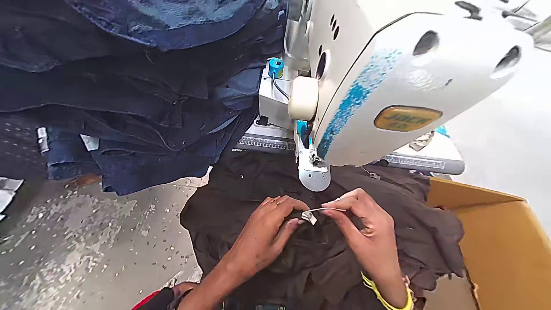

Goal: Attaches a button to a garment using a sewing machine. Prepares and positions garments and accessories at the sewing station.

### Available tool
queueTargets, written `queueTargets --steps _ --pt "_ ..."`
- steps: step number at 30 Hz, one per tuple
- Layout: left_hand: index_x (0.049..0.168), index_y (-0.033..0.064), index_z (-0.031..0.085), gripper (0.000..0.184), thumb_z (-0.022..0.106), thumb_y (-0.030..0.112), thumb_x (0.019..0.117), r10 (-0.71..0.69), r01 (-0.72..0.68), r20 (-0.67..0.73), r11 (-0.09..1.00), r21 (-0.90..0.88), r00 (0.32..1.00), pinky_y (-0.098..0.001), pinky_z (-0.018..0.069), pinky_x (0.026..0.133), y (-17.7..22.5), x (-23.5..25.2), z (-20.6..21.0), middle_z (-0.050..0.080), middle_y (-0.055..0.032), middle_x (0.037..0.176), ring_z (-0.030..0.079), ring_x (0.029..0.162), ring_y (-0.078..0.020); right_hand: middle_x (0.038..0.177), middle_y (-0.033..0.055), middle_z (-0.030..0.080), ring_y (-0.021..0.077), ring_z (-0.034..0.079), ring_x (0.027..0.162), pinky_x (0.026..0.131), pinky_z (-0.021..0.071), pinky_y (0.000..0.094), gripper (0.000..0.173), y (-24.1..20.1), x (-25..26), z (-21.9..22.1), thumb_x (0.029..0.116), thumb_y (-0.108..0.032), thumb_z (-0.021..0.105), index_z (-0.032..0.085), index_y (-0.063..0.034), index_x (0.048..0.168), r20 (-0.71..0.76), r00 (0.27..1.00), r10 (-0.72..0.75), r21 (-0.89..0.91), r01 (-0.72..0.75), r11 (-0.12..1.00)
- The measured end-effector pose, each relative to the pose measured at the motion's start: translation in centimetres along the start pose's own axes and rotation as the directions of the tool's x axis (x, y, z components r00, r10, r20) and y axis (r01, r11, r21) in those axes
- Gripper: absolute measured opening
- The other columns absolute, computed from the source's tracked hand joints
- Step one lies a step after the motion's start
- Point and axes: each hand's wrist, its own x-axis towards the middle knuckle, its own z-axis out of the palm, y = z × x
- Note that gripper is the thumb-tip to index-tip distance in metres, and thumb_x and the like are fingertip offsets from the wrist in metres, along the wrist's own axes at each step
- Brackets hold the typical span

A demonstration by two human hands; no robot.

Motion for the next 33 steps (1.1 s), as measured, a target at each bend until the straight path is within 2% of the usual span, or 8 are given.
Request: queueTargets --steps 2,4,6,9,12,16,23,33 --pt "0.116 0.0104 0.068 0.038 0.058 0.044 0.1014 -0.05 0.056 0.068 0.996 -0.075 0.996 -0.0335 0.0477 0.084 -0.2 1.0 -0.6 0.069 -0.0033 0.101 0.062 0.093 -0.011 0.095 -0.0002 0.061 -0.0048 0.058 0.083 0.072 0.0487 0.0075 0.029 1.0 0.9 0.1 0.0986 -0.038 0.067 0.073 -0.0103 0.091 -0.007 1.0 0.002 -0.021 -0.002 1.0" --pt "0.111 0.0111 0.072 0.041 0.062 0.049 0.0984 -0.139 0.15 0.089 0.98 -0.127 0.986 -0.0343 0.0498 0.084 -0.8 2.4 -1.0 0.07 0.0001 0.098 0.063 0.09 -0.0068 0.091 0.0003 0.065 -0.0032 0.06 0.083 0.073 0.0506 0.0108 0.034 2.0 1.8 0.6 0.1009 -0.038 0.063 0.071 -0.0075 0.09 0.007 1.0 0.024 -0.019 -0.024 1.0" --pt "0.098 0.0119 0.073 0.031 0.059 0.039 0.1005 -0.273 0.28 0.065 0.952 -0.128 0.96 -0.0238 0.0487 0.072 -1.6 4.1 -1.1 0.066 0.0055 0.084 0.059 0.076 -0.0001 0.078 -0.0028 0.064 -0.0044 0.057 0.07 0.063 0.0471 0.0123 0.032 2.6 2.6 1.5 0.1 -0.035 0.063 0.071 -0.0073 0.085 -0.009 0.997 0.077 -0.048 -0.077 0.996" --pt "0.086 0.0136 0.066 0.027 0.053 0.033 0.1005 -0.386 0.395 0.107 0.915 -0.079 0.916 -0.0217 0.0393 0.058 -2.3 6.9 -1.7 0.051 0.0095 0.067 0.047 0.06 0.0008 0.067 -0.0051 0.059 -0.0049 0.05 0.057 0.053 0.0406 0.0128 0.022 3.2 3.8 2.3 0.0942 -0.025 0.063 0.066 -0.0072 0.081 -0.09 0.99 0.111 -0.11 -0.12 0.987" --pt "0.086 0.012 0.063 0.025 0.052 0.029 0.1001 -0.389 0.392 0.111 0.92 -0.006 0.915 -0.0252 0.0391 0.061 -2.5 8.6 -2.3 0.048 0.008 0.067 0.047 0.062 -0.0013 0.066 -0.0038 0.059 -0.0047 0.052 0.057 0.053 0.0428 0.0127 0.017 3.5 4.5 1.9 0.0927 -0.019 0.061 0.064 -0.0043 0.084 -0.134 0.983 0.124 -0.153 -0.144 0.978" --pt "0.091 0.0109 0.065 0.023 0.054 0.029 0.1005 -0.401 0.401 0.091 0.916 0.018 0.912 -0.0243 0.04 0.063 -3.0 9.7 -2.4 0.05 0.0077 0.069 0.048 0.065 -0.0006 0.068 -0.0048 0.059 -0.006 0.054 0.058 0.055 0.0459 0.0118 0.025 4.4 4.5 0.7 0.0988 -0.026 0.06 0.064 -0.0041 0.088 -0.151 0.978 0.144 -0.127 -0.164 0.978" --pt "0.088 0.0104 0.062 0.022 0.055 0.028 0.1002 -0.413 0.412 0.114 0.911 0.035 0.904 -0.0265 0.0405 0.064 -3.0 9.7 -2.4 0.05 0.006 0.07 0.049 0.067 -0.0024 0.066 -0.0112 0.054 -0.0101 0.05 0.055 0.053 0.0444 0.0095 0.025 5.7 3.6 -1.3 0.0988 -0.03 0.06 0.063 -0.0076 0.087 -0.221 0.935 0.277 -0.119 -0.308 0.944" --pt "0.091 0.0093 0.061 0.02 0.054 0.024 0.1023 -0.415 0.423 0.126 0.905 -0.046 0.901 -0.0225 0.0397 0.064 -3.1 9.6 -2.3 0.05 0.0067 0.071 0.048 0.066 0.0003 0.066 -0.0103 0.055 -0.0097 0.051 0.055 0.052 0.0445 0.0094 0.026 6.4 2.1 -1.6 0.0982 -0.031 0.06 0.063 -0.0076 0.086 -0.229 0.94 0.252 -0.16 -0.291 0.943"
